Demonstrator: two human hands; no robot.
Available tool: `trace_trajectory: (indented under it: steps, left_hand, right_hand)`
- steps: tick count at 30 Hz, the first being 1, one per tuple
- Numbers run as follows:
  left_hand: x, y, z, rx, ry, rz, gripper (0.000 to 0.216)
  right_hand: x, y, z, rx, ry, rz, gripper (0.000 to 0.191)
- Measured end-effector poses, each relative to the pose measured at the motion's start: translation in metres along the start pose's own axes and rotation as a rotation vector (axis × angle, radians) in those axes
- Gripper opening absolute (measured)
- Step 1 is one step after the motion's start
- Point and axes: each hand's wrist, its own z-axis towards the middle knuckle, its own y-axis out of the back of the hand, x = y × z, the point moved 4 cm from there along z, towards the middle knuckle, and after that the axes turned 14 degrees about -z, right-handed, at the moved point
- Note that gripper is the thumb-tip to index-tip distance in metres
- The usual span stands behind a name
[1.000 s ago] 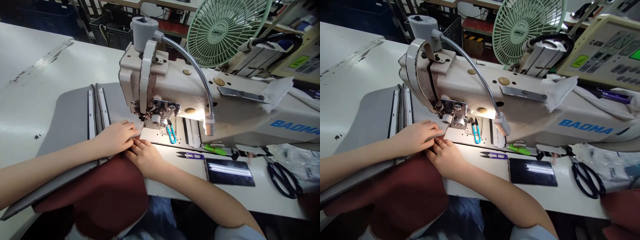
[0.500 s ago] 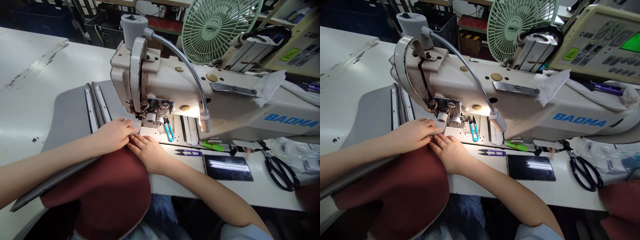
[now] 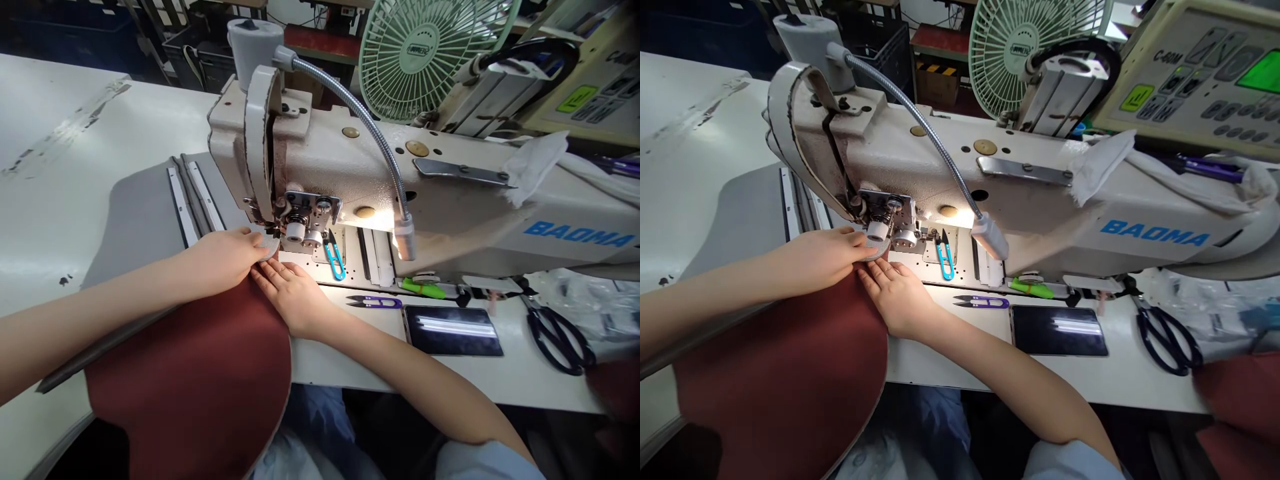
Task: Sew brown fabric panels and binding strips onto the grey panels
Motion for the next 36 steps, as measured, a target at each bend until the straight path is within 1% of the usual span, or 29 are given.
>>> trace_trajectory:
  steps: [5, 7, 10, 14, 17, 20, 22, 23, 25, 27, 29, 30, 31, 33, 35, 36]
  left_hand:
    - [0.002, -0.002, 0.014, -0.024, -0.018, -0.004, 0.034]
    - [0.0, 0.001, 0.018, -0.04, -0.017, -0.006, 0.032]
    - [-0.007, 0.004, 0.021, -0.054, 0.024, 0.023, 0.031]
    - [-0.013, 0.002, 0.024, -0.069, 0.043, 0.01, 0.031]
    - [-0.014, -0.001, 0.03, -0.137, 0.07, 0.002, 0.029]
    - [-0.016, -0.006, 0.034, -0.196, 0.109, 0.005, 0.03]
    - [-0.017, -0.01, 0.027, -0.22, 0.112, 0.008, 0.034]
    - [-0.018, -0.011, 0.018, -0.254, 0.097, 0.023, 0.037]
    - [-0.018, -0.014, -0.01, -0.357, 0.058, 0.082, 0.048]
    - [-0.013, -0.016, -0.045, -0.433, 0.072, 0.146, 0.06]
    - [-0.004, -0.016, -0.075, -0.407, 0.109, 0.158, 0.063]
    - [0.0, -0.016, -0.084, -0.381, 0.117, 0.147, 0.062]
    - [0.003, -0.014, -0.089, -0.347, 0.117, 0.133, 0.059]
    - [0.006, -0.011, -0.085, -0.272, 0.09, 0.106, 0.051]
    - [0.007, -0.007, -0.07, -0.203, 0.068, 0.076, 0.047]
    - [0.008, -0.006, -0.061, -0.171, 0.053, 0.051, 0.048]
  right_hand:
    - [0.0, -0.005, 0.007, -0.016, -0.058, -0.064, 0.063]
    - [-0.002, -0.007, 0.009, -0.013, -0.08, -0.08, 0.061]
    - [-0.003, -0.009, 0.012, -0.022, -0.106, -0.086, 0.057]
    - [-0.002, -0.01, 0.015, -0.065, -0.155, -0.086, 0.049]
    - [-0.002, -0.01, 0.02, -0.057, -0.2, -0.063, 0.046]
    - [-0.005, -0.009, 0.023, -0.01, -0.218, -0.042, 0.046]
    - [-0.006, -0.008, 0.021, 0.005, -0.211, -0.022, 0.052]
    - [-0.006, -0.007, 0.019, 0.0, -0.195, -0.004, 0.057]
    - [-0.003, -0.004, 0.012, -0.015, -0.118, 0.046, 0.071]
    - [0.003, -0.003, 0.004, -0.017, -0.016, 0.094, 0.081]
    - [0.008, -0.002, -0.001, -0.016, 0.044, 0.117, 0.081]
    - [0.01, -0.002, -0.003, -0.021, 0.051, 0.12, 0.078]
    - [0.012, -0.002, -0.003, -0.027, 0.048, 0.118, 0.075]
    - [0.015, -0.003, -0.002, -0.033, 0.038, 0.106, 0.073]
    - [0.017, -0.005, -0.001, -0.031, 0.026, 0.087, 0.073]
    - [0.017, -0.005, -0.001, -0.032, 0.02, 0.077, 0.073]
